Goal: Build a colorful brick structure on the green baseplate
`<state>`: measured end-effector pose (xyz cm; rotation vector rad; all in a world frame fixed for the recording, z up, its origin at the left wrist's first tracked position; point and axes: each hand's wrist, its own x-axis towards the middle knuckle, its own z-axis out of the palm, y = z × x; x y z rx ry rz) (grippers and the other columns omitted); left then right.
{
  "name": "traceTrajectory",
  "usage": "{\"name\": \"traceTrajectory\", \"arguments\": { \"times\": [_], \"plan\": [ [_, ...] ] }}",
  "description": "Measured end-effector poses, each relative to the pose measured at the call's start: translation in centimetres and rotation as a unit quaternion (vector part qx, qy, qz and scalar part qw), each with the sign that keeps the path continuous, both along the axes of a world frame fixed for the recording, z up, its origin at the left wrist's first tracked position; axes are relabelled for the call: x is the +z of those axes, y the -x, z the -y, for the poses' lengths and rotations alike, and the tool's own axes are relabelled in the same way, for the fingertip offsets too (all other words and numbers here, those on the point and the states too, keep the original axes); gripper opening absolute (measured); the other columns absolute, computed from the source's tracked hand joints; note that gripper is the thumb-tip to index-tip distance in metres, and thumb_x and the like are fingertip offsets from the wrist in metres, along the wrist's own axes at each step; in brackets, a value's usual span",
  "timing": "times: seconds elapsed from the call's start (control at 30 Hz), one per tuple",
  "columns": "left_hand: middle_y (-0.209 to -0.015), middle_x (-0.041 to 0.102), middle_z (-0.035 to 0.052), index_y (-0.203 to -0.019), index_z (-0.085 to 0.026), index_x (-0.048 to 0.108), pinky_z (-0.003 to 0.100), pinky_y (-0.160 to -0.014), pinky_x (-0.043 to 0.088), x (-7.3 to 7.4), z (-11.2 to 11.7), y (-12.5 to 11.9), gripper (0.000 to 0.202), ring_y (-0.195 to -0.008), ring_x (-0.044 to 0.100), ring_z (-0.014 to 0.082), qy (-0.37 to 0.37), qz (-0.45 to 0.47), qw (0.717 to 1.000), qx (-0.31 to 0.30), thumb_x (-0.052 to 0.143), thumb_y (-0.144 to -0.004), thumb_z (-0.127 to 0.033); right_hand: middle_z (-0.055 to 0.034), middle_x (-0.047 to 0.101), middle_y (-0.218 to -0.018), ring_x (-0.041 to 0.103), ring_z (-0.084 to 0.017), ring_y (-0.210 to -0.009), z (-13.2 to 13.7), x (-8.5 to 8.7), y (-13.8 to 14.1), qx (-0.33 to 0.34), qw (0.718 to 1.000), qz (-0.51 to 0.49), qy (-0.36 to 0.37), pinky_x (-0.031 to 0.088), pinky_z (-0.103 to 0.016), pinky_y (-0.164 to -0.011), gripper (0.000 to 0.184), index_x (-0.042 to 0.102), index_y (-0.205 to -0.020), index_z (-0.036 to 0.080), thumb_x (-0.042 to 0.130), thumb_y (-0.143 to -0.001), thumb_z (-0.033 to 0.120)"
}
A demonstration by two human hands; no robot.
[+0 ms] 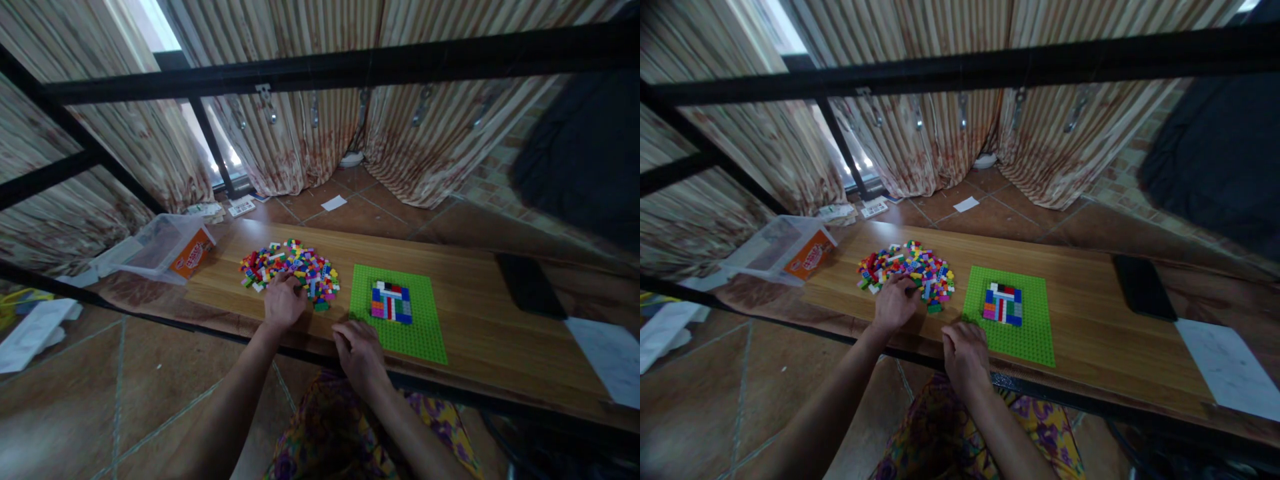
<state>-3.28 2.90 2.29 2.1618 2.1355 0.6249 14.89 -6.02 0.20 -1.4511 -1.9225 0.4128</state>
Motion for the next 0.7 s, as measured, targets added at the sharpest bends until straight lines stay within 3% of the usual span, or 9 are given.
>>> {"name": "traceTrajectory", "arguments": {
  "times": [0.23, 0.7],
  "plan": [
    [-0.113, 0.064, 0.0108, -0.088, -0.020, 0.072, 0.038, -0.100, 0.044, -0.28, 0.10, -0.35, 0.022, -0.111, 0.056, 0.0252, -0.004, 0.002, 1.000, -0.019, 0.064, -0.080, -0.039, -0.0031, 0.069, -0.083, 0.060, -0.019, -0.085, 0.13, -0.16, -0.27, 0.000, 1.000, 0.005, -0.008, 0.041, -0.033, -0.082, 0.017, 0.068, -0.087, 0.022, 0.053, -0.090, 0.016],
    [-0.099, 0.064, 0.0089, -0.079, -0.019, 0.062, 0.038, -0.095, 0.045, -0.88, -0.49, -0.11, 0.004, -0.103, 0.057, 0.0229, 0.005, 0.079, 0.996, -0.033, 0.059, -0.079, -0.018, -0.0033, 0.069, -0.083, 0.060, -0.019, -0.083, 0.17, -0.37, -0.48, -0.003, 1.000, -0.001, -0.008, 0.042, -0.033, -0.081, 0.018, 0.069, -0.087, 0.023, 0.052, -0.090, 0.017]
  ]
}}
